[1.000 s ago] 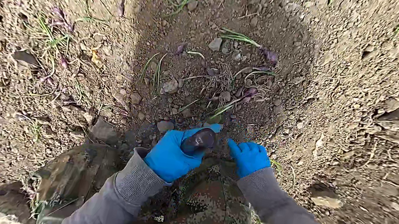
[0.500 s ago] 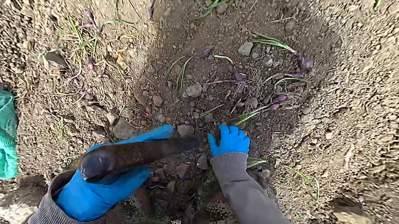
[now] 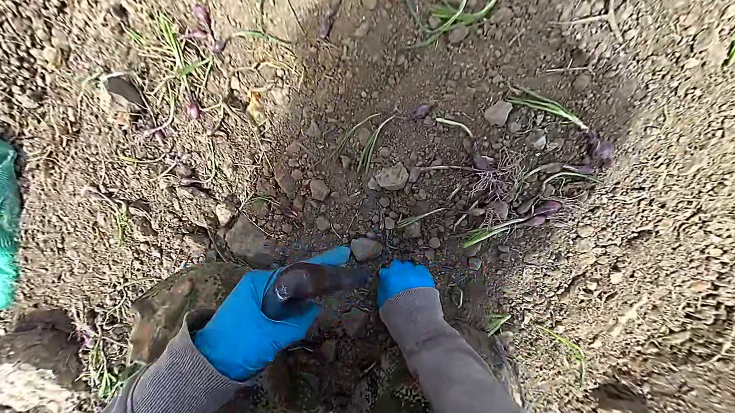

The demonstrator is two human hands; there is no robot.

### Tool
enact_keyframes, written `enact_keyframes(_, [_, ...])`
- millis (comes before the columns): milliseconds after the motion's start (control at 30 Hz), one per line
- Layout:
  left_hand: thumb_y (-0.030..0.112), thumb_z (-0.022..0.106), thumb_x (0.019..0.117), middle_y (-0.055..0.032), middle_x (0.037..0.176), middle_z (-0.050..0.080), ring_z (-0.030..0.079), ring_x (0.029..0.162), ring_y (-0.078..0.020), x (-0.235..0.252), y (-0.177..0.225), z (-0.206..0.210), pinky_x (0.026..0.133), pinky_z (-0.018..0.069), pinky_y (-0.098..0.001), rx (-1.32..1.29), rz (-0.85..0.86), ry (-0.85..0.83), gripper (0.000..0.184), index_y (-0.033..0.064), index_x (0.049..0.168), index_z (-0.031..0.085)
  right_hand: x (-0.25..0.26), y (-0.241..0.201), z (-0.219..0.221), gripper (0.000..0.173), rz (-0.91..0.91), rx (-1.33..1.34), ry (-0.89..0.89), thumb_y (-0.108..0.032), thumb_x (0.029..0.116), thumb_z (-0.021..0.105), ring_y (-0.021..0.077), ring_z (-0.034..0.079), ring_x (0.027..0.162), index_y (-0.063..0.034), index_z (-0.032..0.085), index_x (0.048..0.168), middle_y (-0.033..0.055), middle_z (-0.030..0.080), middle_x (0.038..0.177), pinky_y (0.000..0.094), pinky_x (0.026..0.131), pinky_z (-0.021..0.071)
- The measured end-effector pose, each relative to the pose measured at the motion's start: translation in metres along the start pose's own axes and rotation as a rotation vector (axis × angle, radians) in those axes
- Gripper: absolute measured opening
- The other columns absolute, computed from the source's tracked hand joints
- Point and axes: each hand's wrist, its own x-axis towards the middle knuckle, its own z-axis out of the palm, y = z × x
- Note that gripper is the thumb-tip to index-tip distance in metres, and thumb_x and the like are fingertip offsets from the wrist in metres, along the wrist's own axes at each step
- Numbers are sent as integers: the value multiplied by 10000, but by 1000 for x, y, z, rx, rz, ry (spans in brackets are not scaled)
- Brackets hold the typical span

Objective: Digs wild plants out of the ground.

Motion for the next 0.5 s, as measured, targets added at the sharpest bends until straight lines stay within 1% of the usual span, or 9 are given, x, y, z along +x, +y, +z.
enact_keyframes(100, [25, 740, 794, 24, 1219, 735, 707, 1046, -73, -6, -28, -13, 911, 603, -277, 146, 127, 19, 517, 149, 1294, 701, -10, 8, 21, 365, 0, 93, 424, -326, 1005, 558, 374, 652, 1174, -75, 724, 1212, 159, 689, 1257, 562, 935, 531])
enact_keyframes(167, [8, 738, 824, 34, 1136, 741, 664, 801, -13, 3, -61, -18, 746, 576, -240, 140, 1, 9, 595, 170, 1389, 643, -4, 10, 11, 401, 68, 147, 528, -270, 1007, 627, 407, 659, 1163, -73, 659, 1355, 194, 673, 1286, 584, 923, 541])
enact_keyframes(200, [-4, 731, 830, 15, 1049, 742, 619, 682, -24, 3, -73, -25, 658, 556, -235, 71, -57, 21, 551, 143, 1356, 655, 2, 6, 4, 405, 108, 167, 501, -256, 1015, 644, 433, 647, 1173, -76, 640, 1378, 217, 652, 1307, 608, 926, 536])
enact_keyframes(300, [-6, 704, 774, -17, 839, 701, 456, 457, -46, 1, -67, -56, 423, 419, -214, -250, -61, 87, 517, 124, 1274, 700, 17, 0, -4, 264, 132, 179, 477, -172, 1020, 630, 448, 650, 1156, -79, 705, 1255, 225, 652, 1296, 628, 915, 538])
enact_keyframes(333, [-5, 719, 757, -7, 908, 725, 503, 494, -35, -2, -54, -65, 449, 449, -202, -308, 13, 90, 510, 119, 1252, 711, 16, 1, 0, 251, 120, 195, 491, -156, 1027, 610, 437, 650, 1161, -74, 709, 1243, 215, 654, 1299, 619, 929, 537])
enact_keyframes(367, [11, 739, 774, -12, 1168, 735, 633, 683, -37, -4, -39, -72, 608, 550, -205, -302, 132, 47, 485, 116, 1247, 712, 12, 3, 5, 259, 111, 223, 500, -158, 1039, 589, 424, 656, 1170, -64, 699, 1254, 205, 655, 1315, 611, 952, 536])
enact_keyframes(400, [29, 735, 814, -44, 1356, 668, 708, 988, -110, -3, -24, -77, 855, 601, -273, -252, 249, -13, 451, 108, 1257, 698, 4, 3, 7, 273, 107, 245, 503, -167, 1051, 573, 413, 668, 1166, -58, 682, 1275, 195, 662, 1321, 603, 960, 540])
enact_keyframes(433, [17, 711, 833, -76, 1398, 642, 687, 1140, -177, -1, -8, -74, 972, 584, -333, -182, 319, -37, 438, 82, 1266, 693, -6, 3, 8, 285, 97, 254, 502, -181, 1062, 553, 404, 682, 1147, -69, 668, 1298, 184, 673, 1315, 597, 952, 547])
enact_keyframes(500, [-6, 714, 801, -7, 1251, 724, 694, 1118, -121, 12, 7, -58, 950, 595, -304, -22, 243, -22, 394, 88, 1183, 730, -22, 3, 8, 284, -1, 226, 597, -173, 1056, 551, 388, 714, 1075, -90, 692, 1288, 177, 714, 1231, 580, 905, 573])
